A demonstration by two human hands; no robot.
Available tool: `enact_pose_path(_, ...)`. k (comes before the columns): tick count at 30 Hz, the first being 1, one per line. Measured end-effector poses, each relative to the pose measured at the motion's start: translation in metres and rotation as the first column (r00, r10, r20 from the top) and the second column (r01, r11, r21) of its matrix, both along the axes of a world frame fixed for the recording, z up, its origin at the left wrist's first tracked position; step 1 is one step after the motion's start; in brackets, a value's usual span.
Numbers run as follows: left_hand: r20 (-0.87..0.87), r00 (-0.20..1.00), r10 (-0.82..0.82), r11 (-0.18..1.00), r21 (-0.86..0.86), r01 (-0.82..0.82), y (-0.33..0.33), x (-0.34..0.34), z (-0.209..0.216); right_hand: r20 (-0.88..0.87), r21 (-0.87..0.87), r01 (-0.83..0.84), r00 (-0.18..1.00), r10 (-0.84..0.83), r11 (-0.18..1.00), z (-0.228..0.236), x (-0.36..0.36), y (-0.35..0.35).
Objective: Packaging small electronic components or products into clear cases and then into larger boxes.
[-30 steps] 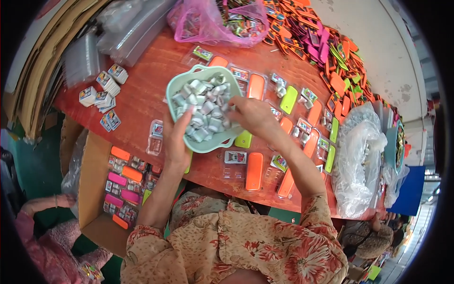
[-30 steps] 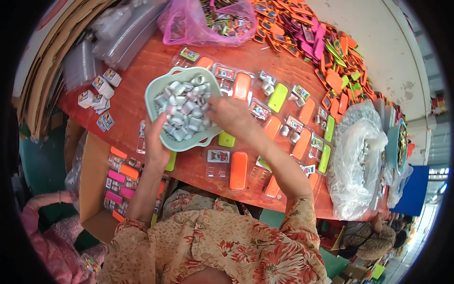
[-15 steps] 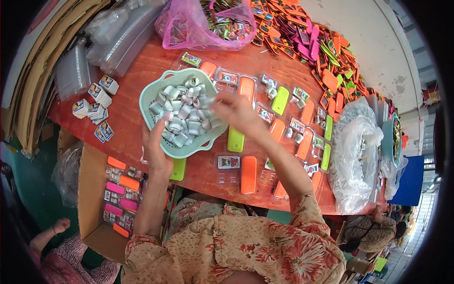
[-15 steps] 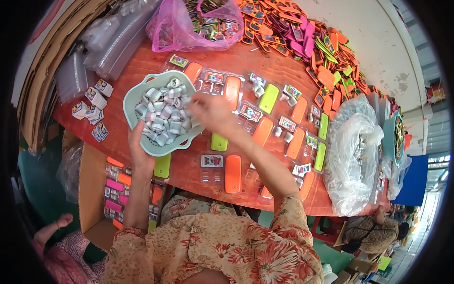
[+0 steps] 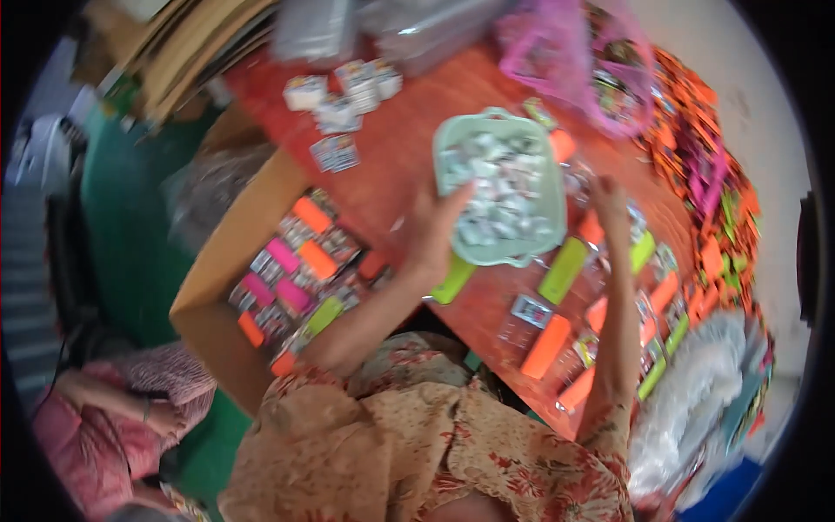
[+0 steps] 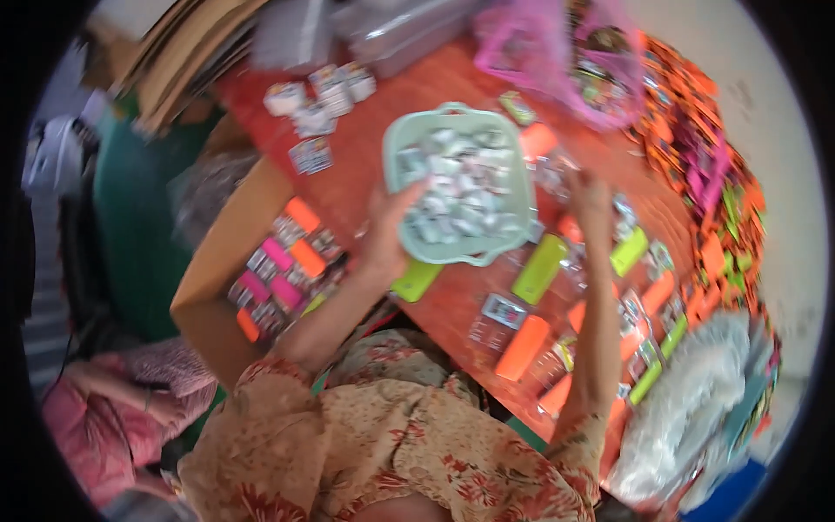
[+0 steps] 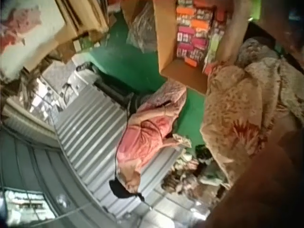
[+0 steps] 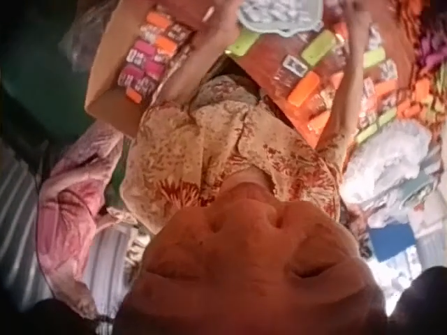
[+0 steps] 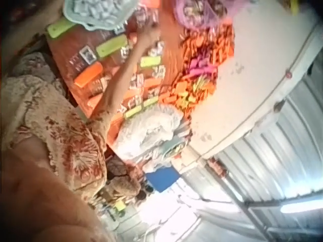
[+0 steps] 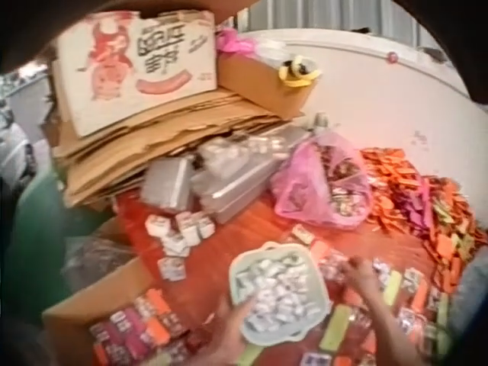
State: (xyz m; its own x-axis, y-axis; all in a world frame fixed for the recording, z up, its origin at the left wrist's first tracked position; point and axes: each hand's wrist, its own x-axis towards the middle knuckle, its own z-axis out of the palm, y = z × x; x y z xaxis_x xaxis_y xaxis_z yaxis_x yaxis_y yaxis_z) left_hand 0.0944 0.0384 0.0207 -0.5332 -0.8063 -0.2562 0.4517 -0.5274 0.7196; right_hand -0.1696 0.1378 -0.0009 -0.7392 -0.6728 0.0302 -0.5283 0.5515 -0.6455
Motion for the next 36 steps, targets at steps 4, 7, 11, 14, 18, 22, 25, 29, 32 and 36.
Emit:
enact_pose_path(4, 0.033, 0.999, 0.005, 0.998, -0.062, -0.003, 0.010, -0.007, 0.006, 0.243, -0.210, -0.105, 0.957, 0.156, 0.972, 0.043, 0.034, 0.008)
enact_pose_path(7, 0.037, 0.999, -0.026, 1.000, -0.015, 0.026, 0.009, -0.004, 0.005, 0.284, -0.137, -0.396, 0.862, 0.419, 0.908, 0.062, 0.095, 0.005)
enact_pose_path(11, -0.058, 0.997, -0.059, 0.996, 0.067, 0.063, 0.002, 0.006, -0.004, 0.240, -0.063, -0.438, 0.866, 0.439, 0.897, 0.078, 0.115, -0.004)
enact_pose_path(14, -0.097, 0.994, -0.049, 0.998, 0.039, 0.053, -0.002, 0.011, 0.001, 0.289, -0.166, -0.401, 0.854, 0.433, 0.901, 0.078, 0.103, 0.002)
enact_pose_path(18, -0.093, 0.995, -0.024, 1.000, -0.009, 0.024, 0.002, 0.014, 0.010, -0.160, 0.260, -0.496, 0.824, 0.544, 0.828, 0.093, 0.141, 0.002)
enact_pose_path(22, -0.080, 0.996, -0.026, 0.998, -0.067, 0.020, 0.007, 0.013, 0.014, -0.116, 0.351, -0.538, 0.787, 0.606, 0.766, 0.082, 0.132, 0.004)
enact_pose_path(25, -0.016, 1.000, -0.026, 0.993, -0.113, 0.024, 0.009, 0.016, 0.015, -0.175, 0.397, -0.593, 0.700, 0.692, 0.701, 0.068, 0.137, 0.002)
enact_pose_path(29, -0.027, 1.000, -0.003, 0.999, -0.044, 0.002, -0.001, 0.029, 0.015, -0.033, 0.390, -0.596, 0.752, 0.658, 0.702, 0.076, 0.138, -0.006)
enact_pose_path(32, -0.029, 0.999, 0.046, 0.996, -0.077, -0.048, -0.012, 0.038, 0.015, 0.062, 0.050, -0.684, 0.729, 0.682, 0.727, 0.071, 0.135, -0.008)
enact_pose_path(36, -0.030, 0.999, 0.017, 1.000, 0.009, -0.017, -0.024, 0.041, 0.013, 0.220, -0.143, -0.574, 0.776, 0.591, 0.806, 0.074, 0.133, -0.019)
